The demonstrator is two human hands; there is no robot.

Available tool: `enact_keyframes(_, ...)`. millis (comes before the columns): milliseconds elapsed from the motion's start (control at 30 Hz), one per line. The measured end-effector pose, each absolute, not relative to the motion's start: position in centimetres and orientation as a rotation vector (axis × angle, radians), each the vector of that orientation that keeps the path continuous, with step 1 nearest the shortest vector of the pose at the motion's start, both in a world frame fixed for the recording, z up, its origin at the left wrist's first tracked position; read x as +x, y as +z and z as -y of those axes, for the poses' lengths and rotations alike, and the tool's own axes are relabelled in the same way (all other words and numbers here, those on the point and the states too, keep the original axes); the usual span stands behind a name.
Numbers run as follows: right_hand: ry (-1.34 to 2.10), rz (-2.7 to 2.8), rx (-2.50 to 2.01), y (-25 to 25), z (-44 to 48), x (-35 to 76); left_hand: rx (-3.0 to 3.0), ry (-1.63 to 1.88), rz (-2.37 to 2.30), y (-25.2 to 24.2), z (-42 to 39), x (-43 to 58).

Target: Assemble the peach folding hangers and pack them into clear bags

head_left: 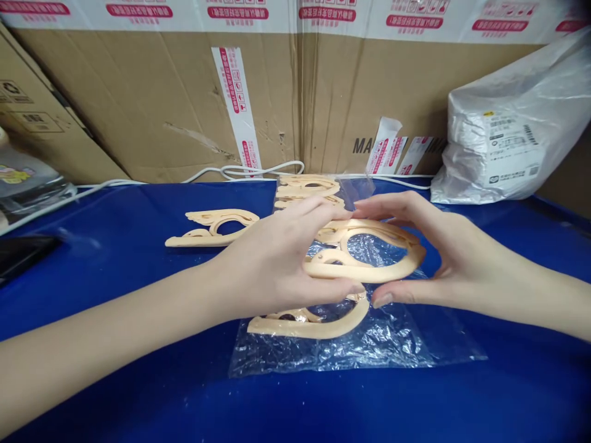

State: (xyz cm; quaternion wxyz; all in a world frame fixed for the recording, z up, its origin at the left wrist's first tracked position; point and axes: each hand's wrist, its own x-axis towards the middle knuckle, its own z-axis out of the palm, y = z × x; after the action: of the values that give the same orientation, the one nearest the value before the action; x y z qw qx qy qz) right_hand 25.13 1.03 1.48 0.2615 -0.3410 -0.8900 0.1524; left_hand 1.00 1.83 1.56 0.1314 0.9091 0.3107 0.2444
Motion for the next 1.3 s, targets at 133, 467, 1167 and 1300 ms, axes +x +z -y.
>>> enact_keyframes(133, 0.475, 2.354, -0.955, 1.2, -1.2, 25.2, 2.633, 0.691, -0.913, 1.1, -2.2, 1.4)
enact_keyframes(467, 0.045, 2.362, -1.245, 2.1, -2.4, 31.7, 2.830, 0.206, -1.220, 0.9, -4.1, -2.2)
enact_keyframes(1167, 0.124, 2.506, -1.257, 0.0, -1.6, 30.2, 2.826, 0.109, -1.123, 0.9, -5.5, -2.4)
enact_keyframes(1300, 0.154, 2.442, -1.228, -0.4, -1.5, 29.7, 2.815, 0.117, -1.111, 0.6, -5.5, -2.7)
